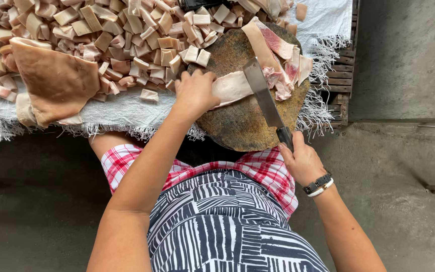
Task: The person slices pieces of pork skin and fat into smaller squares using a large cleaver on a wooden cutting board.
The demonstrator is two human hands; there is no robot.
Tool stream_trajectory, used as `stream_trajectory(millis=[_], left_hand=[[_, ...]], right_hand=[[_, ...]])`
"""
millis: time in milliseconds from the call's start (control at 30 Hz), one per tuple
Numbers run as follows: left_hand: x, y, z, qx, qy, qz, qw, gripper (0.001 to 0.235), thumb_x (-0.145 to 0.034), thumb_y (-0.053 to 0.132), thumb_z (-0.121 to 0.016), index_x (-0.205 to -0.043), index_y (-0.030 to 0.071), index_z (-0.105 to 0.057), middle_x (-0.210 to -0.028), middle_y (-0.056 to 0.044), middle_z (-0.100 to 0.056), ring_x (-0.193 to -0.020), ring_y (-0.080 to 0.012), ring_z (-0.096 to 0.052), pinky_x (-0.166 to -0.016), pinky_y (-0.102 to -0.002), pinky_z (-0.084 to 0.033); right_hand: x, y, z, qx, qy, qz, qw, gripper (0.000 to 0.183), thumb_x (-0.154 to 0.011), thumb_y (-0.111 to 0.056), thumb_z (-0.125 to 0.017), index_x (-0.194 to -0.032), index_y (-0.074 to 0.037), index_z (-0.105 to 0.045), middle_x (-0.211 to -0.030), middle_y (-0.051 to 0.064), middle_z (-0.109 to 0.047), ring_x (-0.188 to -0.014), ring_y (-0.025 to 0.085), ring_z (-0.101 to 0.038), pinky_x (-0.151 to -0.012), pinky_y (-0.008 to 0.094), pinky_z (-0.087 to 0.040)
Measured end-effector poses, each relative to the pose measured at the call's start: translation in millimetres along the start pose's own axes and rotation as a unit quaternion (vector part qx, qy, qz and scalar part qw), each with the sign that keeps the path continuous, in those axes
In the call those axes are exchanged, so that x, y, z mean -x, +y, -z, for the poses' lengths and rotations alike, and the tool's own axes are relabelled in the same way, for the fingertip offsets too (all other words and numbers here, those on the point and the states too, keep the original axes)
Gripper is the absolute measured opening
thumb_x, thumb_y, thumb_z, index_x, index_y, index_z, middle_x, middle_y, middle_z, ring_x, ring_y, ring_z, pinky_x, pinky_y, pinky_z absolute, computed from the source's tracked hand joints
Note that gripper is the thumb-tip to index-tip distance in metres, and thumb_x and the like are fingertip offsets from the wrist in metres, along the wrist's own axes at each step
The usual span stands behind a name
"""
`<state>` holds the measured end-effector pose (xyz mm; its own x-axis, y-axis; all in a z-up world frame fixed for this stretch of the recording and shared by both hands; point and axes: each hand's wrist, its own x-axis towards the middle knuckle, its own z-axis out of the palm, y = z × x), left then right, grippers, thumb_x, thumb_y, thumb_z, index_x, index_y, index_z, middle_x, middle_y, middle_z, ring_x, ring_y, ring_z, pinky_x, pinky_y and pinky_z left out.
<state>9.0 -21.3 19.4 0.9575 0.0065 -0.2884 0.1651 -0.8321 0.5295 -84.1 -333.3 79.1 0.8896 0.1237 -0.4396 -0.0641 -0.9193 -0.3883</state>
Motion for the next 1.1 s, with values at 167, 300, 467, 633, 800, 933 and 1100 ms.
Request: stream_trajectory(millis=[167, 300, 467, 633, 800, 933, 1100], left_hand=[[-24, 24, -18, -0.054, 0.033, 0.003, 0.998, 0.071, -0.054, 0.033, -0.092, -0.117, 0.011, -0.068, -0.119, -0.016, -0.065, -0.12, -0.0406, -0.053, -0.093, -0.058, -0.035], [-33, 27, -30, -0.075, -0.058, -0.056, 0.994, 0.043, -0.071, 0.027, -0.086, -0.109, 0.012, -0.07, -0.106, -0.012, -0.069, -0.106, -0.0335, -0.063, -0.091, -0.055, -0.045], [-7, 26, -38, -0.034, -0.032, -0.177, 0.983, 0.025, -0.074, 0.019, -0.082, -0.099, 0.017, -0.075, -0.097, -0.011, -0.072, -0.091, -0.0332, -0.071, -0.079, -0.051, -0.056], [-3, 28, -35, -0.022, -0.023, -0.124, 0.992, 0.028, -0.074, 0.022, -0.082, -0.101, 0.018, -0.076, -0.089, -0.011, -0.07, -0.083, -0.0308, -0.072, -0.069, -0.049, -0.057], [-25, 16, -33, -0.007, 0.001, -0.033, 0.999, 0.026, -0.083, 0.028, -0.081, -0.105, 0.015, -0.076, -0.093, -0.01, -0.072, -0.087, -0.0297, -0.072, -0.076, -0.048, -0.057], [-34, 10, -36, -0.015, -0.024, -0.004, 1.0, 0.024, -0.085, 0.026, -0.078, -0.106, 0.015, -0.075, -0.096, -0.011, -0.071, -0.088, -0.0262, -0.073, -0.075, -0.045, -0.058], [-17, -10, -9, 0.083, 0.026, -0.076, 0.993, 0.032, -0.075, 0.023, -0.082, -0.106, 0.02, -0.076, -0.102, -0.012, -0.072, -0.091, -0.0311, -0.071, -0.077, -0.044, -0.055]], right_hand=[[7, 11, -15, 0.028, -0.006, -0.015, 0.999, 0.035, -0.1, -0.033, -0.056, -0.111, -0.003, -0.041, -0.079, 0.032, -0.067, -0.077, 0.053, -0.066, -0.065, 0.058, -0.051], [8, 10, -22, 0.069, -0.003, -0.003, 0.998, 0.04, -0.1, -0.033, -0.055, -0.115, 0.0, -0.038, -0.077, 0.035, -0.065, -0.076, 0.054, -0.065, -0.068, 0.06, -0.052], [-26, -4, -26, 0.035, -0.012, 0.004, 0.999, 0.038, -0.102, -0.032, -0.052, -0.115, 0.0, -0.037, -0.078, 0.033, -0.066, -0.074, 0.052, -0.066, -0.068, 0.058, -0.053], [-51, -11, -26, 0.044, -0.001, 0.03, 0.999, 0.04, -0.101, -0.033, -0.053, -0.117, 0.0, -0.037, -0.08, 0.032, -0.066, -0.076, 0.052, -0.066, -0.07, 0.058, -0.052], [-17, 4, -23, 0.038, -0.018, 0.011, 0.999, 0.042, -0.1, -0.032, -0.051, -0.123, -0.001, -0.035, -0.076, 0.031, -0.066, -0.071, 0.051, -0.066, -0.065, 0.057, -0.053], [28, 24, -18, 0.055, -0.081, -0.078, 0.992, 0.035, -0.102, -0.035, -0.049, -0.112, -0.003, -0.039, -0.072, 0.027, -0.067, -0.065, 0.046, -0.068, -0.059, 0.054, -0.055], [41, 29, -13, -0.052, -0.068, -0.098, 0.992, 0.034, -0.099, -0.032, -0.056, -0.11, -0.004, -0.041, -0.065, 0.021, -0.066, -0.054, 0.035, -0.067, -0.051, 0.047, -0.053]])
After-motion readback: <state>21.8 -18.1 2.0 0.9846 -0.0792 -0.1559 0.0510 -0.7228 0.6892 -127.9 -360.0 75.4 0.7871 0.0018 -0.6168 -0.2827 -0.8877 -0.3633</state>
